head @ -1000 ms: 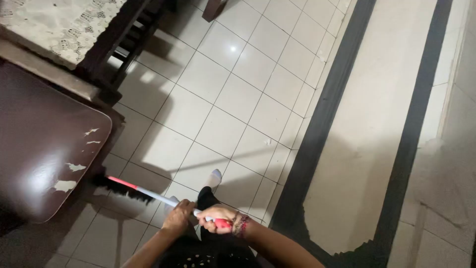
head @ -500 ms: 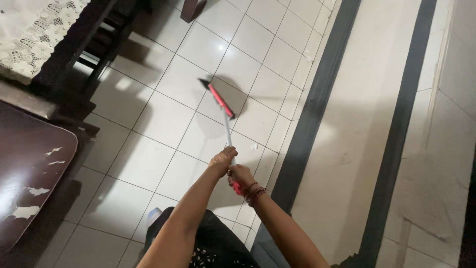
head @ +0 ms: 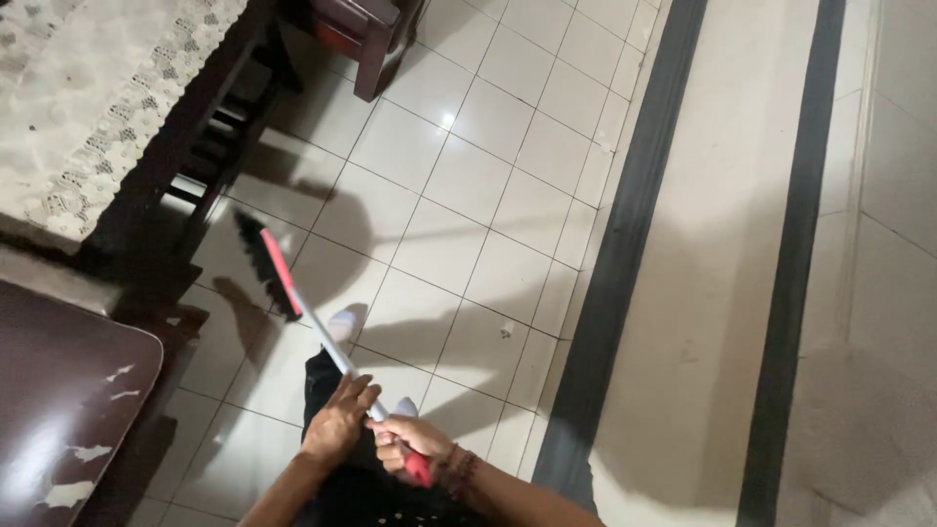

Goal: Sweep a tiled hallway floor with a broom and then organize several pairs of shoes on a small stool.

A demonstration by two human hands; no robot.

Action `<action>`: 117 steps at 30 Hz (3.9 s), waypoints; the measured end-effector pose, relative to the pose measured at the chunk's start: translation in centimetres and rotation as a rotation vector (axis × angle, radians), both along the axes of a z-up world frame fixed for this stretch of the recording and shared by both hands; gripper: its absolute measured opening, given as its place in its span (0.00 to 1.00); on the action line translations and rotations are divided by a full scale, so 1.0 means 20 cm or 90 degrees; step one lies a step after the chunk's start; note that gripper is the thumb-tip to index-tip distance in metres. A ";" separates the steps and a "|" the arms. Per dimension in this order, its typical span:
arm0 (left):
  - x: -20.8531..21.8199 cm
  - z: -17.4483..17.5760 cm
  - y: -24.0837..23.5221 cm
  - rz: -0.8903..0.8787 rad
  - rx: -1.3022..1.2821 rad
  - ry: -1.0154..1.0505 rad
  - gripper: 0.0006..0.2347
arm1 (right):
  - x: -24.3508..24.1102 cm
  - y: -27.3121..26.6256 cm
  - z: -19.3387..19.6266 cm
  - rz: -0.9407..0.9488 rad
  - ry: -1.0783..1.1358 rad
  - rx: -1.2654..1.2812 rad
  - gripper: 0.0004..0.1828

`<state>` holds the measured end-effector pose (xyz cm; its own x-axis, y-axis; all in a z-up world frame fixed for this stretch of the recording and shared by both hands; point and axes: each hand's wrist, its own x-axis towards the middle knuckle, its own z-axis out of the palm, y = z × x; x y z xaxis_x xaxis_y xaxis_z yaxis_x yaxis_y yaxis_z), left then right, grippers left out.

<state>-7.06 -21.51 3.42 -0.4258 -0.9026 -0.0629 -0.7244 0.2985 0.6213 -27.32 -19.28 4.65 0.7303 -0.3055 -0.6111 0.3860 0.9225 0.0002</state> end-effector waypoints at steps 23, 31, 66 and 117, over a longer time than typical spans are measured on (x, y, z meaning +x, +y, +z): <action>-0.42 -0.16 -1.53 -0.240 0.214 0.060 0.21 | 0.06 -1.23 -0.05 -0.269 0.570 -0.054 0.07; -0.04 0.08 -1.31 -0.320 0.121 0.100 0.16 | 0.24 -0.95 0.40 -0.230 0.284 0.021 0.10; -0.77 0.25 0.02 -1.386 0.054 0.130 0.13 | 0.70 0.74 0.69 -0.897 0.510 0.378 0.09; -1.60 -0.80 0.47 -1.284 0.250 0.004 0.09 | -0.47 1.03 -0.36 -1.278 0.009 0.248 0.06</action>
<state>-39.12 -12.12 -12.53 -0.5929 0.8001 -0.0906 0.3883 0.3828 0.8383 -36.67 1.36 -2.54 -0.3992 -0.3878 -0.8308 0.6519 -0.7573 0.0403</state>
